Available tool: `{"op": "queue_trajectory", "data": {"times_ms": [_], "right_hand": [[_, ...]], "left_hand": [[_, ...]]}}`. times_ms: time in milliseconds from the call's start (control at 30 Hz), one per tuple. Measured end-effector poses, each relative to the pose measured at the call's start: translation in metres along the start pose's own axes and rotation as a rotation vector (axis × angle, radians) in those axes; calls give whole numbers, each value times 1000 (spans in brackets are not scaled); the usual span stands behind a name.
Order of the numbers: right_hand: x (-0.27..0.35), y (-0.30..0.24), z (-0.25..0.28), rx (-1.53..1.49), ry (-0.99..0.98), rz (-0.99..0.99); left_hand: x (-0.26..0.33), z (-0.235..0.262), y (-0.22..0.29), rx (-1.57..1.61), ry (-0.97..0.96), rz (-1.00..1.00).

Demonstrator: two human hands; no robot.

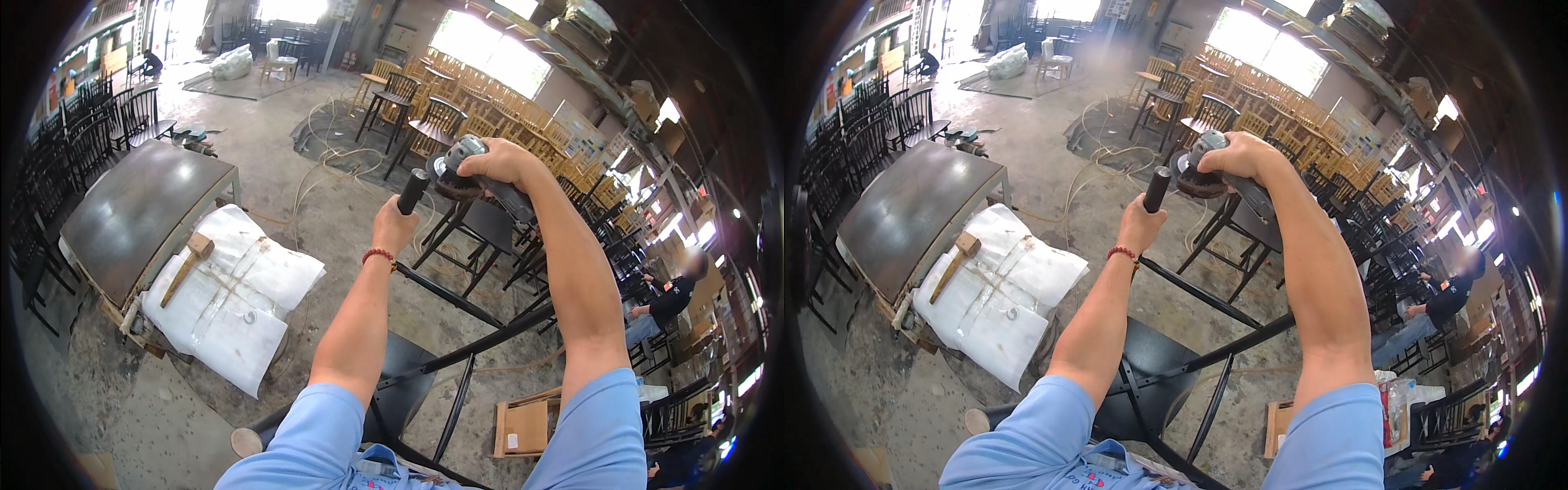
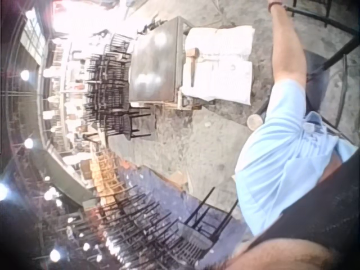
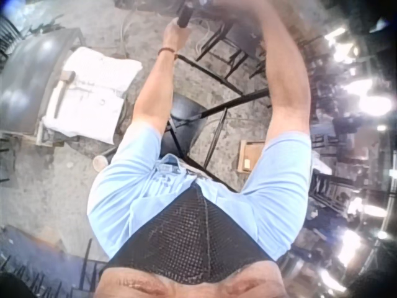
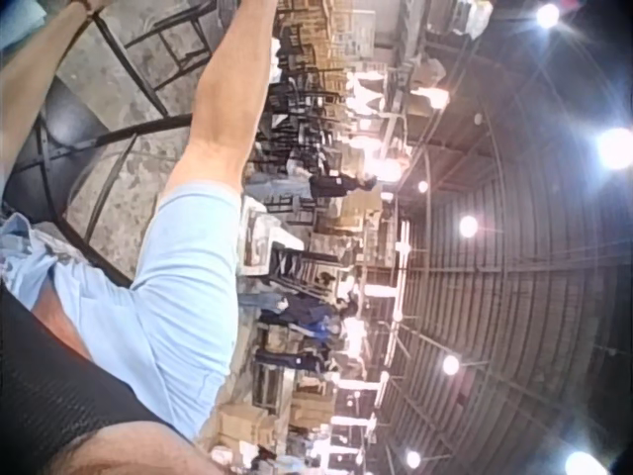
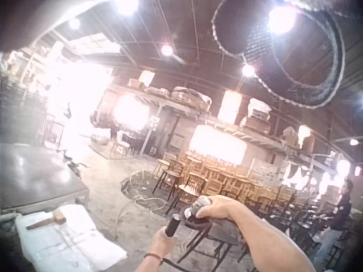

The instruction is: The person uses a handheld power sander to smooth the legs of black wooden chairs, then wipes the sanded areas with a cloth. The person handles multiple chairs one at a time, flipping them to access different legs.

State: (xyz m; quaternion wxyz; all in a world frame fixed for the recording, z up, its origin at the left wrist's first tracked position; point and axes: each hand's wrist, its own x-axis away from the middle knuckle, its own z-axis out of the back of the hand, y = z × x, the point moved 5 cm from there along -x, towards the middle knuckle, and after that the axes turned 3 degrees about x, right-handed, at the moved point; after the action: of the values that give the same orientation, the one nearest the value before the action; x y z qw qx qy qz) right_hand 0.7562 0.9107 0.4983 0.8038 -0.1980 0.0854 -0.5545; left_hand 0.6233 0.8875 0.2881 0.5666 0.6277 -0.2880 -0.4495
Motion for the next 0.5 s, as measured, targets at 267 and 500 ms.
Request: {"op": "queue_trajectory", "data": {"times_ms": [267, 500], "right_hand": [[-8, 5, -11, -37, -35, 4], [-3, 11, -2, -154, -60, 58]], "left_hand": [[-6, 4, -5, 32, 31, -91], [-7, 2, -7, 34, 15, -71]]}}
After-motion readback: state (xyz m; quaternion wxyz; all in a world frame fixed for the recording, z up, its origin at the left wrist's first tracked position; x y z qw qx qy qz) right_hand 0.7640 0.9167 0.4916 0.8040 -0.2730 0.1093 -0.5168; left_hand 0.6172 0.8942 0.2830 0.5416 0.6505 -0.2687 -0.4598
